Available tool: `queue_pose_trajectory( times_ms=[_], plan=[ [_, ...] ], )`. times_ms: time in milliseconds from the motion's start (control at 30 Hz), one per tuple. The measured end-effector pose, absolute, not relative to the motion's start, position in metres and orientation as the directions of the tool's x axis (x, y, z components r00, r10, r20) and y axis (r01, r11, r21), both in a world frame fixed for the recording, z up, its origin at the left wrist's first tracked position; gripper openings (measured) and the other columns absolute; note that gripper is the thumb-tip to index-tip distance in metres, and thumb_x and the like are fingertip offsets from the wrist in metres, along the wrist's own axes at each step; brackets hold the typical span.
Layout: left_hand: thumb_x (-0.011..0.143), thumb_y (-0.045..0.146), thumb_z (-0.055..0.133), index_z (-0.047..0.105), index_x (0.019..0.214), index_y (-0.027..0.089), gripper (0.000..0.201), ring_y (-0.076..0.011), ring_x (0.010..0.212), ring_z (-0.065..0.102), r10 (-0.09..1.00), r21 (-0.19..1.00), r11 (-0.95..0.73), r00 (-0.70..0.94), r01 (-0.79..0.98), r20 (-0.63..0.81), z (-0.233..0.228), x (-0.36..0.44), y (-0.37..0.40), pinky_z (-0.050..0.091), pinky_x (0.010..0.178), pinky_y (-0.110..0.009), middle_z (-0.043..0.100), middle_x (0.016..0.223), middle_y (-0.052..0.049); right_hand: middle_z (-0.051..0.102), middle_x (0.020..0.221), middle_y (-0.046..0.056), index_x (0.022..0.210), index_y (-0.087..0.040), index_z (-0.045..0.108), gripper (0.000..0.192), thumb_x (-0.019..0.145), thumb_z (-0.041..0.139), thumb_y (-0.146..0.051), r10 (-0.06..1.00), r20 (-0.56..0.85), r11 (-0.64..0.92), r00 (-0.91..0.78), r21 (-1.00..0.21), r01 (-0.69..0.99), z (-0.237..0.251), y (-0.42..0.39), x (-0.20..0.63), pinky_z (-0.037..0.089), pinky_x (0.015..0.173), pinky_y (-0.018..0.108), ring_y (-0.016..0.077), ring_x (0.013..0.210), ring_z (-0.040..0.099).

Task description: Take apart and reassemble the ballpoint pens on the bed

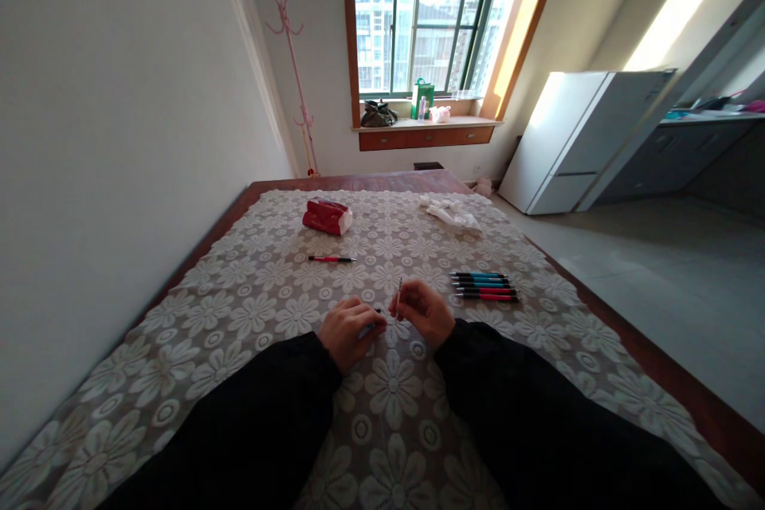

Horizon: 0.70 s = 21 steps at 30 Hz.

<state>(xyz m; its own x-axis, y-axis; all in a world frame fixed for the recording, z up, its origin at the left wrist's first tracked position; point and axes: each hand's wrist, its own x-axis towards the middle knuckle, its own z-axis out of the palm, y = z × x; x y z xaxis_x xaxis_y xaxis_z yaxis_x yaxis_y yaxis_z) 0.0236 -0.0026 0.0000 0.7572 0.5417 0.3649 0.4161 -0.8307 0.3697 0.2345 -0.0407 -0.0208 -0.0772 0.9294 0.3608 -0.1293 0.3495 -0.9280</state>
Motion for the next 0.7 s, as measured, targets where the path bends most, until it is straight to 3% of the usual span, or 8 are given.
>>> queue_pose_trajectory(
  times_ms=[500, 700],
  plan=[
    [0.095, 0.031, 0.064, 0.074, 0.095, 0.023, 0.012, -0.0185, 0.079, 0.063, 0.578, 0.39, -0.812, 0.693, 0.435, 0.431, -0.0017, 0.0229, -0.0018, 0.047, 0.075, -0.031, 0.07, 0.08, -0.003, 0.076, 0.088, 0.003, 0.097, -0.025, 0.05, 0.03, 0.089, 0.074, -0.04, 0.919, 0.382, 0.361, -0.093, -0.913, -0.189, -0.0199, -0.0411, 0.2348, 0.06, 0.074, 0.036, 0.0158, 0.076, 0.071],
    [0.095, 0.032, 0.064, 0.075, 0.098, 0.024, 0.014, -0.0181, 0.08, 0.064, 0.611, 0.468, -0.778, 0.676, 0.419, 0.411, -0.0049, 0.0218, 0.0003, 0.048, 0.075, -0.03, 0.068, 0.081, -0.003, 0.076, 0.088, 0.004, 0.095, -0.024, 0.05, 0.03, 0.09, 0.073, -0.043, 0.918, 0.382, 0.362, -0.108, -0.917, -0.168, -0.0197, -0.0419, 0.2318, 0.06, 0.074, 0.035, 0.0157, 0.077, 0.072]
  ],
)
